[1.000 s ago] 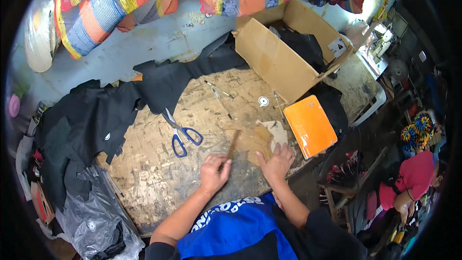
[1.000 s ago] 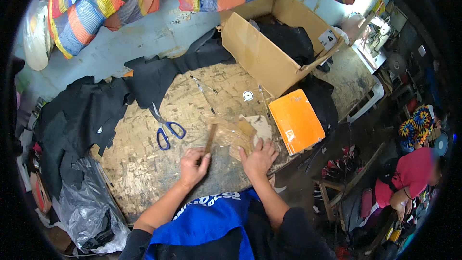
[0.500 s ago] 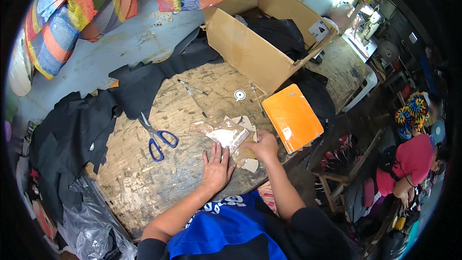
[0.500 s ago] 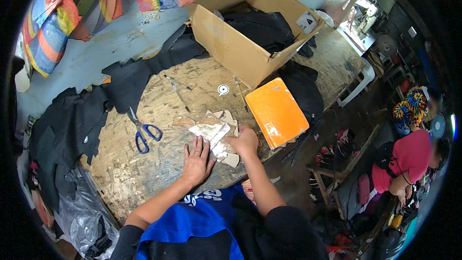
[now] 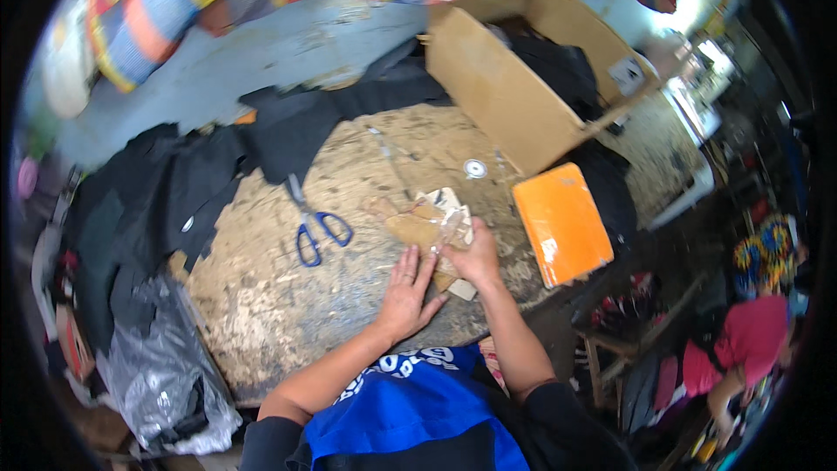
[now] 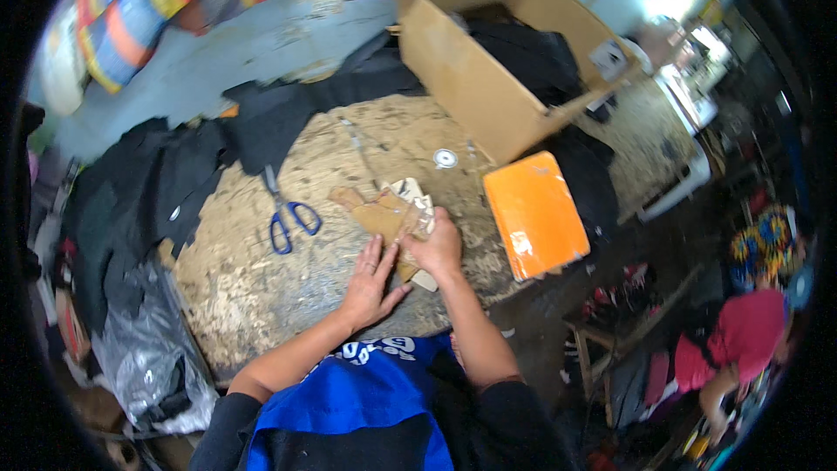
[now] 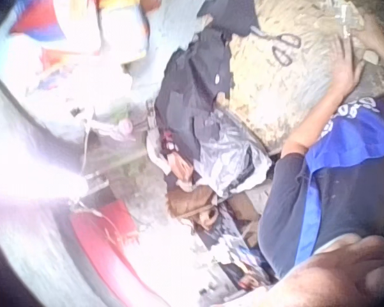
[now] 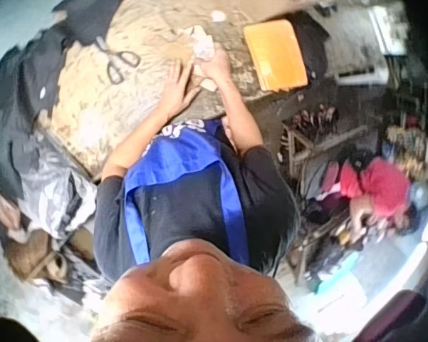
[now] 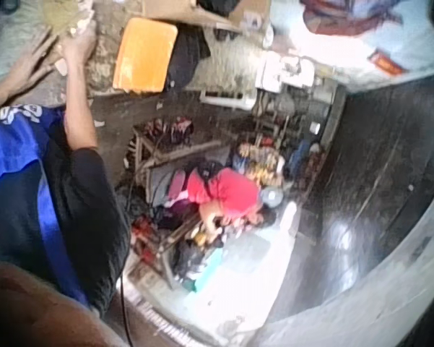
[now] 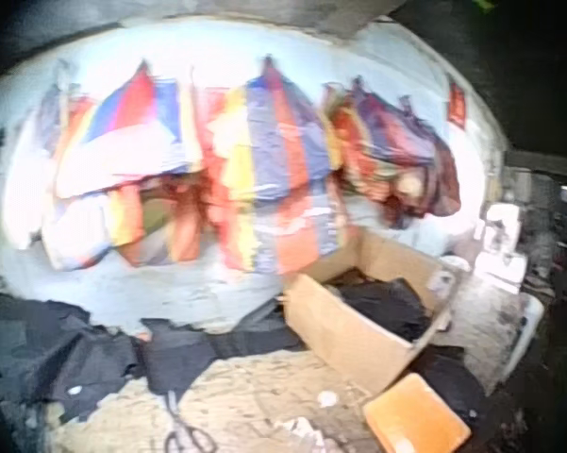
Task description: The person lays out black fabric pieces on a wooden table, uses a ruler and marker to trace patterns, and cuts the fabric with scissors. The cut pieces are placed into a cardboard box.
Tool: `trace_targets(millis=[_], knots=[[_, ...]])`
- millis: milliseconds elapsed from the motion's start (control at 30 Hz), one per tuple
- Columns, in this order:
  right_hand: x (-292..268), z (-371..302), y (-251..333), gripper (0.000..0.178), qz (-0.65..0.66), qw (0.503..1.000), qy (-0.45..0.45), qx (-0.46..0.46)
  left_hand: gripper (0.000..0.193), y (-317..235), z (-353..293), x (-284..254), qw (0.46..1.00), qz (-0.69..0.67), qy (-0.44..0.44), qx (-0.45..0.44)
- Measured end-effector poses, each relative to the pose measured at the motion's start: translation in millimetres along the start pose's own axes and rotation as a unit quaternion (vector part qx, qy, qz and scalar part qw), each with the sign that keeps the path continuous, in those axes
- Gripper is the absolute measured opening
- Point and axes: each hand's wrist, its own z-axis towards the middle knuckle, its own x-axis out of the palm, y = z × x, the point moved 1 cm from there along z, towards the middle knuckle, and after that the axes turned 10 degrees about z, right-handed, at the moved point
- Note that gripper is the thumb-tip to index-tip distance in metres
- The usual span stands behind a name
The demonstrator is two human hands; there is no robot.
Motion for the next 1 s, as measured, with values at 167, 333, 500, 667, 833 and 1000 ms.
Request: trace_targets(millis=[167,333,500,667,833,1000], knots=[[23.8,23.7,27.0,0.050,0.125,0.989,0.073,-0.010,0.067,26.9,-49.5,-32.7,0.986,-0.136,0.004,-0.097],[52.1,46.0,50.3,0.057,0.353,0.908,0.211,0.075,0.045,46.5,-137.9,-71.6,0.957,-0.138,-0.084,-0.240],[82.4,74.2,61.3,0.049,0.342,0.903,0.253,0.066,0.026,41.0,-236.6,-107.9,0.856,-0.091,-0.290,-0.418],[119.8,93.7,87.8,0.049,0.253,0.936,0.232,-0.076,0.021,52.3,-324.1,-149.5,0.599,-0.048,-0.597,-0.532],[161.6,63.1,133.6,0.047,-0.068,0.921,0.050,-0.380,0.033,75.7,-377.0,-202.7,0.597,0.298,-0.498,-0.553],[207.6,-14.8,154.0,0.073,-0.306,0.832,0.291,-0.361,0.054,115.7,-384.6,-244.1,0.640,0.317,-0.233,-0.660]])
